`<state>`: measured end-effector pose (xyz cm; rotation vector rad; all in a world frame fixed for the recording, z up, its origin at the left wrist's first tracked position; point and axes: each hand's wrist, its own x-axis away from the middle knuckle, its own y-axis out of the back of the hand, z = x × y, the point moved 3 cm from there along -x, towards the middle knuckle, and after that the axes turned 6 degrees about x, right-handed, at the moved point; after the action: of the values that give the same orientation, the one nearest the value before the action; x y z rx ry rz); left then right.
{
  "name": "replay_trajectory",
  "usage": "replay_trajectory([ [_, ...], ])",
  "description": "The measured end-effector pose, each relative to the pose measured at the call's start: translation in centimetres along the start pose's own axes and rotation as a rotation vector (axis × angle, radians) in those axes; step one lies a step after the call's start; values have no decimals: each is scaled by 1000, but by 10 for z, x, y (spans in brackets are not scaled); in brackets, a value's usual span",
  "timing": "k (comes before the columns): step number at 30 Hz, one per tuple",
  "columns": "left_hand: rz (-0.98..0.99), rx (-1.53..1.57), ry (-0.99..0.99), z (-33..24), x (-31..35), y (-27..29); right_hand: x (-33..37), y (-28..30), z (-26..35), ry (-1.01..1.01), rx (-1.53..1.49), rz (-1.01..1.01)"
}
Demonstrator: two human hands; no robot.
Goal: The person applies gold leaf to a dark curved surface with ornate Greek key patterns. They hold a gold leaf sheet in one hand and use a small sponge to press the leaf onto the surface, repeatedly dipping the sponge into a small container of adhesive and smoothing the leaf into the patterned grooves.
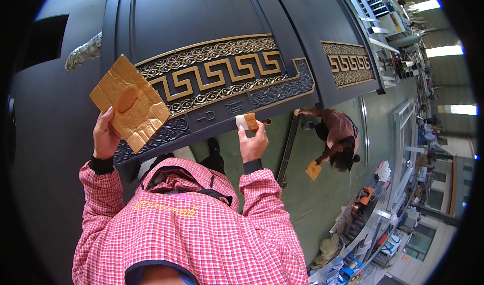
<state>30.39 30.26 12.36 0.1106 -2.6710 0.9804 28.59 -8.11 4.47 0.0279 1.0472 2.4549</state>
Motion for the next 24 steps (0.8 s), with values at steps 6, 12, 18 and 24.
replay_trajectory([
  [6,-49,-20,0,-9,0,12,19,-9,14,-20,-10,6],
  [12,-30,-21,30,-15,-4,41,40,-20,31,-10,-19,10],
  [18,-79,-20,33,-28,6,33,67,-30,49,24,5,47],
  [24,118,-44,36,-36,15,54,86,-29,82,62,-73,72],
])
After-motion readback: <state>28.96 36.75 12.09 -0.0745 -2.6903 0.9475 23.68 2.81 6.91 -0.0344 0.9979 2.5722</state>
